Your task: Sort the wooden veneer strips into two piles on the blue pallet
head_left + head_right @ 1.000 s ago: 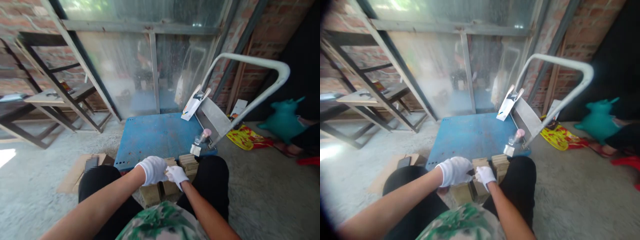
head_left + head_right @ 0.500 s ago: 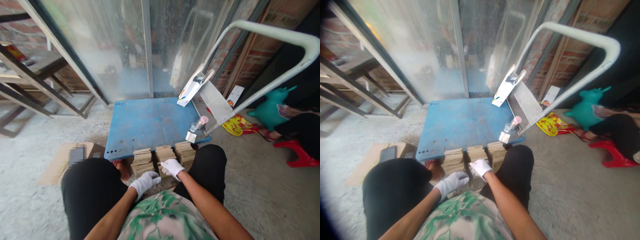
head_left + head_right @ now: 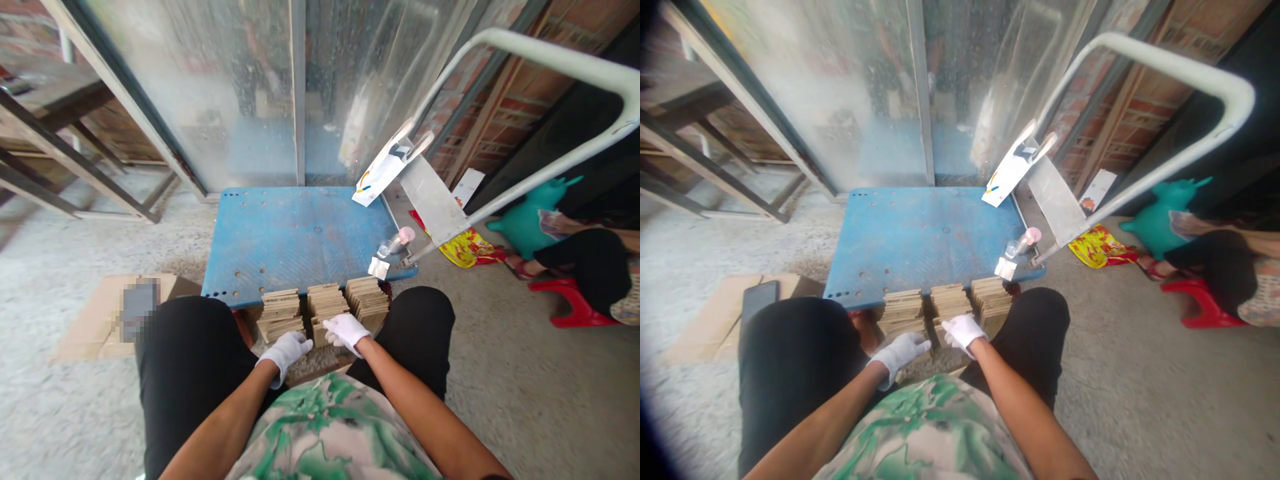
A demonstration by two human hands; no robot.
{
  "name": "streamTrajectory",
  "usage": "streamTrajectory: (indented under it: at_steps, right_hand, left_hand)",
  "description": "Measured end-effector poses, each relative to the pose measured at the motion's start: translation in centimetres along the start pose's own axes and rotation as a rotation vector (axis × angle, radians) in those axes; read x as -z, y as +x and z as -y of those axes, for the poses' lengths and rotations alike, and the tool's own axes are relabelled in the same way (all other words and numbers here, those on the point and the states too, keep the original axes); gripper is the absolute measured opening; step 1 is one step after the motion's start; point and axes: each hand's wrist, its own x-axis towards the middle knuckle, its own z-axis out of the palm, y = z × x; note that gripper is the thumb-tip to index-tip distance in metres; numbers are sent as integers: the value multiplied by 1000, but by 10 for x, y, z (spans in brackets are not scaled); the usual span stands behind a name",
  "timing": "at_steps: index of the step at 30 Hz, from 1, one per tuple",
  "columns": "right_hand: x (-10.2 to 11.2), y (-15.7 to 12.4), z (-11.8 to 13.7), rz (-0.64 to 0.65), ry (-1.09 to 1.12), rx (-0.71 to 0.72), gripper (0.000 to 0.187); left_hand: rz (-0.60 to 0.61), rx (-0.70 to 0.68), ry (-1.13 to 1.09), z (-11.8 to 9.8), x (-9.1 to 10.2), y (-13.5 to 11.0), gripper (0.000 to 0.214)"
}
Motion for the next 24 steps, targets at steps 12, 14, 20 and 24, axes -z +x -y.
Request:
streamTrajectory:
  at_steps: [12,14,20,24]
  right_hand:
    - [3,1,-7,-6,67,3,23]
    - [3,3,-8,0,68,1,24]
    - [2,4,-9,33,29,18,25]
    - [1,1,-6,44,-36,31,25]
  left_hand:
    - [57,-31,151,-16,-3,4,34]
    - [54,-33,161,-14,-4,4,33]
    - [25,-7,170,-6,-2,2,34]
    - [40,3,197,-3,-1,1,34]
